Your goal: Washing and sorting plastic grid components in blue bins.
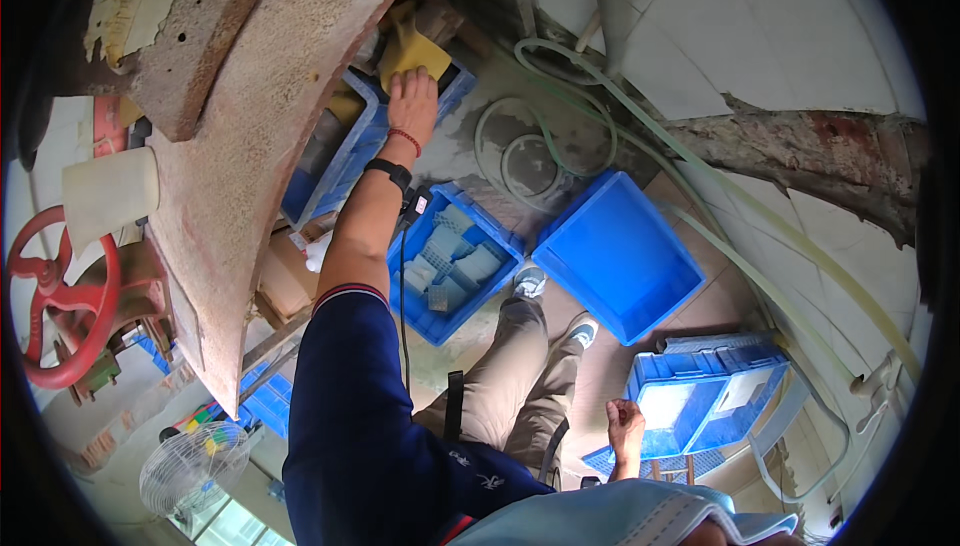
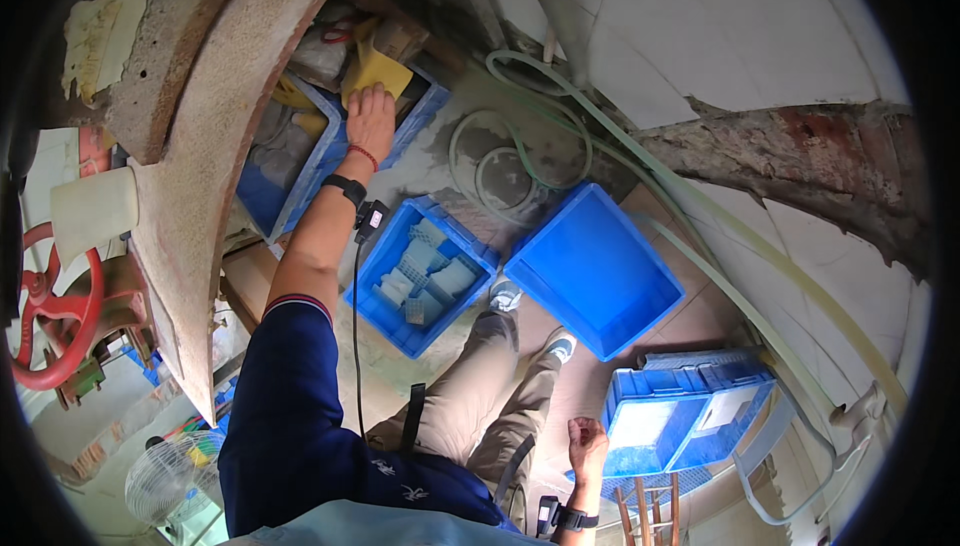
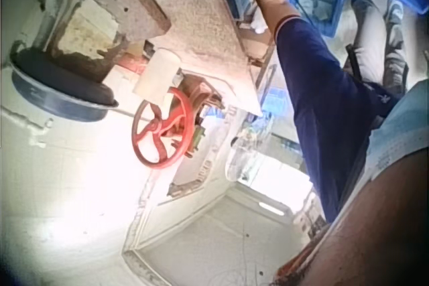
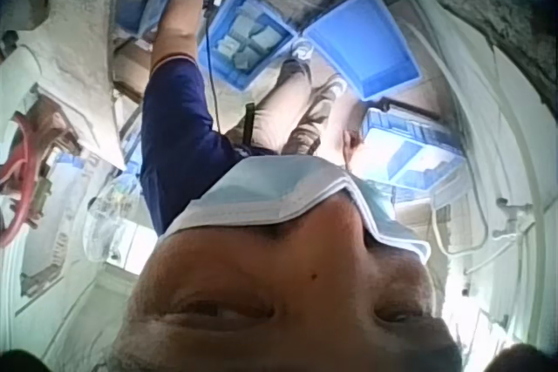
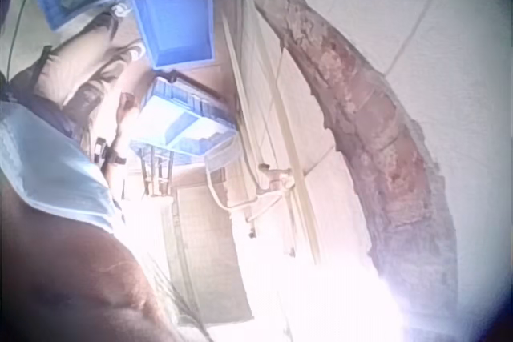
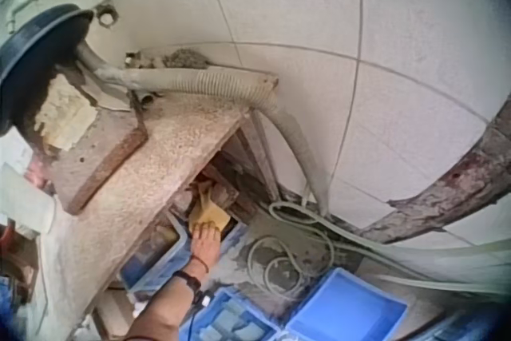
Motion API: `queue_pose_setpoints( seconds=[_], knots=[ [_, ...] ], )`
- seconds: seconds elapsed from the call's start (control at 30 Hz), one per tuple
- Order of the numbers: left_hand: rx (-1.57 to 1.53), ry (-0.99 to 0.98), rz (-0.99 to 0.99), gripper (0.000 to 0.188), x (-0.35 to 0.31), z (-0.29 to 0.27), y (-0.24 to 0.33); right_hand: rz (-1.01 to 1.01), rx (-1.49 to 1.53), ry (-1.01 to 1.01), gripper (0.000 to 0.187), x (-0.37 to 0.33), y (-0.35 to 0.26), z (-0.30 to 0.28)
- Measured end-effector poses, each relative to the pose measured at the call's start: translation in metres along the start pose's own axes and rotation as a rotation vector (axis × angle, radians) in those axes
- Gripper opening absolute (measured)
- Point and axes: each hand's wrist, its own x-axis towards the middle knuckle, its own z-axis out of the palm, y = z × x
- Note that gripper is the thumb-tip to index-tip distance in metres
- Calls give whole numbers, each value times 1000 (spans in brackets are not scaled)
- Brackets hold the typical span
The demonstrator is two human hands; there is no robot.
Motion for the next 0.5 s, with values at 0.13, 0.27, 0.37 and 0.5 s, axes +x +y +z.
queue_pose_setpoints(
  seconds=[0.13, 0.27, 0.37, 0.5],
  knots=[
    [-12, -55, -54, 28, 2, 2, -3, 48, -16, 40, 19, -7, 18, 1],
    [-79, 40, -63, 29, 14, -3, -4, 97, -83, 58, 21, -12, 16, 3],
    [-124, -19, -205, 39, 8, 0, -34, 19, -114, 34, 20, -4, -7, 2],
    [-276, 126, -290, 16, 6, 23, -49, 4, -81, 53, 19, -2, -2, 0]
  ],
)
